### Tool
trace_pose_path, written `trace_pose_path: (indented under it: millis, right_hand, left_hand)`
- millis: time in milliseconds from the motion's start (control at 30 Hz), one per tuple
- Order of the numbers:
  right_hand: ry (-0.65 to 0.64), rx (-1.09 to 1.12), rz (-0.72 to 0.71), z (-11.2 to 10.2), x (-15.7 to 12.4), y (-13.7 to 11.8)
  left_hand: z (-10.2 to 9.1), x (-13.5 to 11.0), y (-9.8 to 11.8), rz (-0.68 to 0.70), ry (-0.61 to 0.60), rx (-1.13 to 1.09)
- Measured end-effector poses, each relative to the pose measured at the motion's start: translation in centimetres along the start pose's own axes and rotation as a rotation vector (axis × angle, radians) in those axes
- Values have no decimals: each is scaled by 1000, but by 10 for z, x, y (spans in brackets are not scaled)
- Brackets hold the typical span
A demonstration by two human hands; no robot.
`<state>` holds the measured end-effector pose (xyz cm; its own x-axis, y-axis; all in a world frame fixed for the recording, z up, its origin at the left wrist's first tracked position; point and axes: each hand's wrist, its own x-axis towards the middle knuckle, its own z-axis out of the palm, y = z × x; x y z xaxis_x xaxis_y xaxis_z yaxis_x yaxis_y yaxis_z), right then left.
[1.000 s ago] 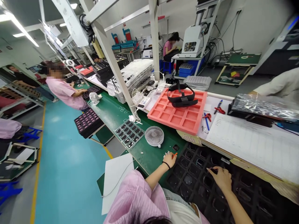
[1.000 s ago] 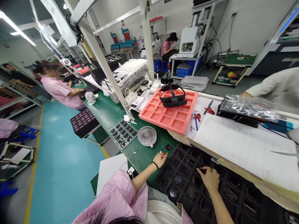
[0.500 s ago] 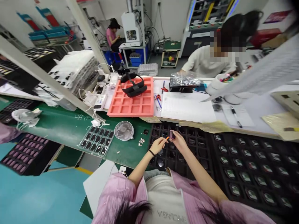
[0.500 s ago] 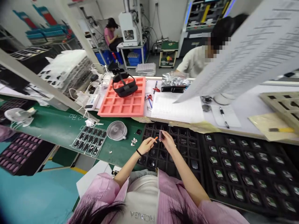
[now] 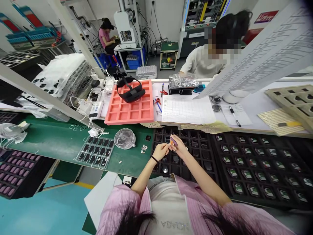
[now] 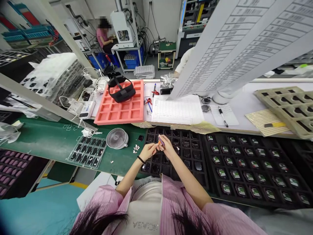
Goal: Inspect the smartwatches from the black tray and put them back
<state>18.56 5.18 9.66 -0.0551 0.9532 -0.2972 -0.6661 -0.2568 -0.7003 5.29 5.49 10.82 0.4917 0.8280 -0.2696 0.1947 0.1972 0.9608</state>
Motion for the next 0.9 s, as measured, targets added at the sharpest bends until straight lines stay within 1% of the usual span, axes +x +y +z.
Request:
trace_pose_path:
  millis: [67,167,300,367,500,600,800,833,900]
  right_hand:
    - [-33,26,36,1,2,4]
    - [-70,46,77,0,5,10]
    - [-76,30,108,-6,7,19]
    - [-55,9,107,-8,6,25]
    - [27,-60,76,-8,0,39]
    - [79,-151,60,-15,1,46]
    - [195,-341,25,-49,27,44]
    - [193,-366,30,-52,31,46]
    - [167,-410,51,-51,36,54]
  left_hand:
    - [0,-1,3,-1,-14,-28]
    - [1,-3,5,12,2,-75]
    - [-1,-6,1,-22,4,-102]
    - [-2,-6,-4,-55,27,-121]
    - [-1,1,-19,-102,154,-177]
    - [-4,5,-32,-168,208,-183]
    - [-32,4,-55,-305,264,-163]
    - [-33,5,-58,-326,260,-164]
    - [-29,9,-62,-354,241,-168]
